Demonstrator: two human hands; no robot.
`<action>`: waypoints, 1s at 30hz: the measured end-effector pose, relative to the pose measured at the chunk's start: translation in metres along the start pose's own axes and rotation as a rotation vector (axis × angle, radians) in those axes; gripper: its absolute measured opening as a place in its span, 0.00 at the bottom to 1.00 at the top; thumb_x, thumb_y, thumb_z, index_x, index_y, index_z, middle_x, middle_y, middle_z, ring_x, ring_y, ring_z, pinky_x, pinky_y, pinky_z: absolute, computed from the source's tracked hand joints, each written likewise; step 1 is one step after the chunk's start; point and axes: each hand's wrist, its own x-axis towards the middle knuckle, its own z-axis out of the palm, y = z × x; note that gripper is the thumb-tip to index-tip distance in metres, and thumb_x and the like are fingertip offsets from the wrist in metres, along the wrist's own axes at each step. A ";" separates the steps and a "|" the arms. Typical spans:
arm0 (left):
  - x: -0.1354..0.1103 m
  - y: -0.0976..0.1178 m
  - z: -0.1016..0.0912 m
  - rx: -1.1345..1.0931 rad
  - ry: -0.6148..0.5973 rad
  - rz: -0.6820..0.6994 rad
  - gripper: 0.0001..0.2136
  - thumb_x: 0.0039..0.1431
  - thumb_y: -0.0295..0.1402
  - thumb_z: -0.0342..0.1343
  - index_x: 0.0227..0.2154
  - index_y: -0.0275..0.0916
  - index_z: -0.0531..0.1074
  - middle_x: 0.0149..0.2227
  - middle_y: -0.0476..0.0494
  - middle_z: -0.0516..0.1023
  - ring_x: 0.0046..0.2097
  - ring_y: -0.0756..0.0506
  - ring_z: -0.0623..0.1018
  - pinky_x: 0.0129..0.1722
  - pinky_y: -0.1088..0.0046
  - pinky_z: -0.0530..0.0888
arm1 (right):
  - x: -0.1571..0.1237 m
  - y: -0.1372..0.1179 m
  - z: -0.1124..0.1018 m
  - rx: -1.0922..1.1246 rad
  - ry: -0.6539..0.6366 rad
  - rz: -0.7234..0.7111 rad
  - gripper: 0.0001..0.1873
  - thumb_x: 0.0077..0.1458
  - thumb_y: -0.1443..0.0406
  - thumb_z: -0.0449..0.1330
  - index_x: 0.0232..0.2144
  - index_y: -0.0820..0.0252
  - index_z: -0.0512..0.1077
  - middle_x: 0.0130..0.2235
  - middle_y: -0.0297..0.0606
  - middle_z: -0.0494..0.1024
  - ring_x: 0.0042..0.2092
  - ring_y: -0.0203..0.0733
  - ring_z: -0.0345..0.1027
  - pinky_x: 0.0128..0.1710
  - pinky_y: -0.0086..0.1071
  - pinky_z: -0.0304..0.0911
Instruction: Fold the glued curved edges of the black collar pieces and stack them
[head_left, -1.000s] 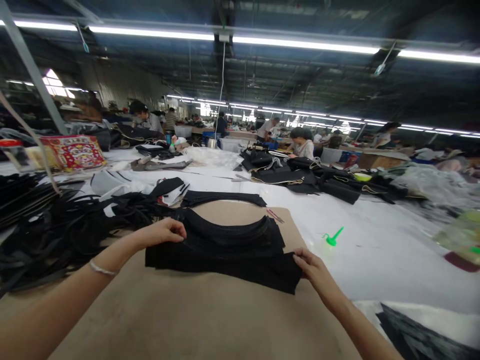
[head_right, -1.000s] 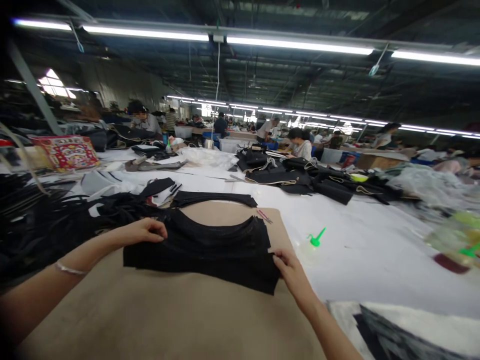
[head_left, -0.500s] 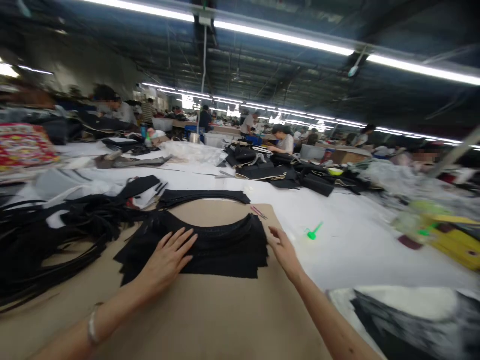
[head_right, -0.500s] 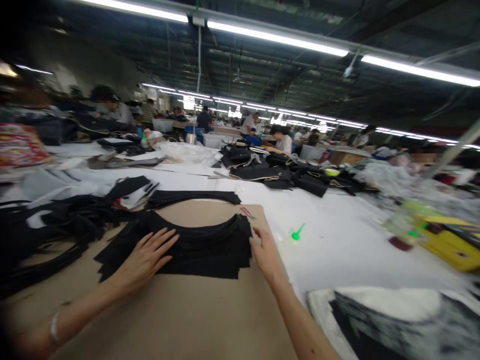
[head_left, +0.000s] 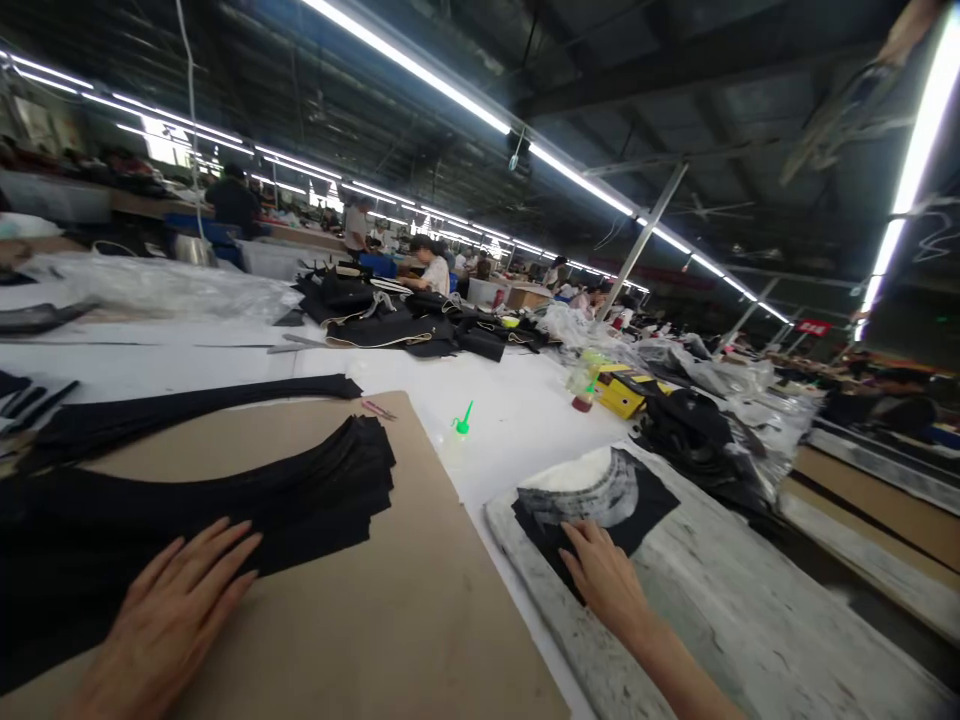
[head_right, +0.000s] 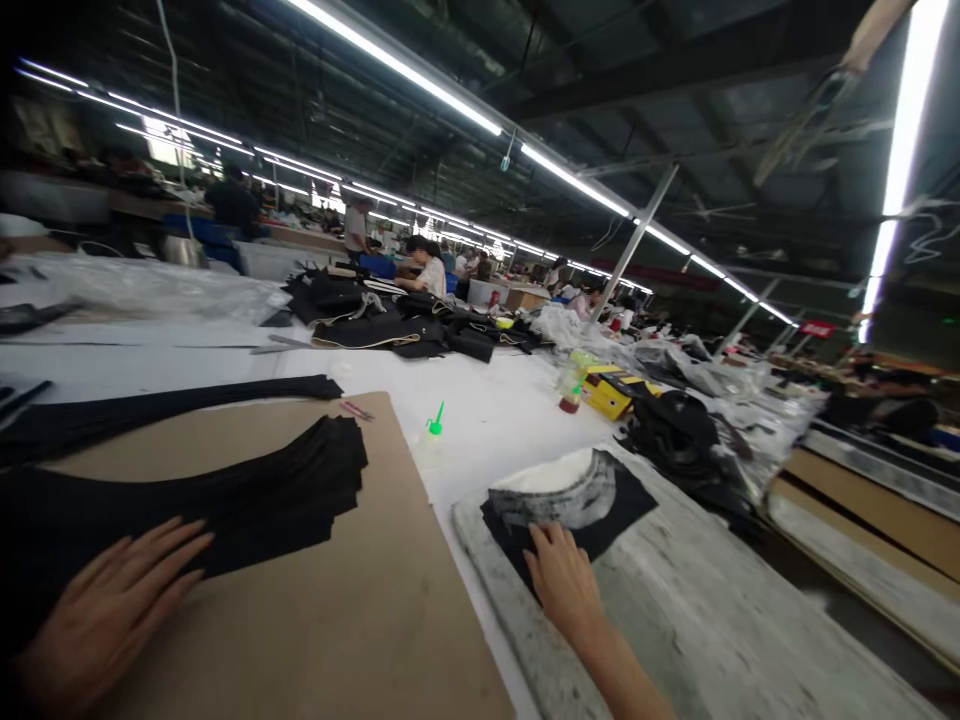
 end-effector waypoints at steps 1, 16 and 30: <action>0.008 0.018 0.001 -0.021 0.039 0.078 0.19 0.65 0.45 0.43 0.52 0.46 0.71 0.57 0.44 0.72 0.59 0.36 0.69 0.61 0.49 0.61 | -0.002 0.006 0.002 -0.016 -0.007 -0.004 0.16 0.59 0.65 0.51 0.48 0.58 0.72 0.45 0.48 0.73 0.46 0.53 0.67 0.43 0.42 0.64; 0.146 0.313 0.052 -0.614 -0.455 0.330 0.16 0.60 0.24 0.50 0.48 0.43 0.73 0.50 0.46 0.75 0.52 0.43 0.70 0.56 0.65 0.67 | -0.001 0.031 0.000 0.286 0.079 -0.045 0.11 0.59 0.65 0.50 0.32 0.53 0.73 0.36 0.38 0.74 0.36 0.42 0.70 0.36 0.33 0.64; 0.157 0.368 0.092 -0.488 -0.489 0.293 0.14 0.63 0.30 0.49 0.50 0.49 0.72 0.46 0.43 0.72 0.50 0.38 0.68 0.47 0.58 0.65 | -0.050 0.238 -0.099 0.947 0.714 0.667 0.12 0.40 0.52 0.60 0.25 0.51 0.68 0.28 0.41 0.76 0.32 0.52 0.75 0.34 0.48 0.73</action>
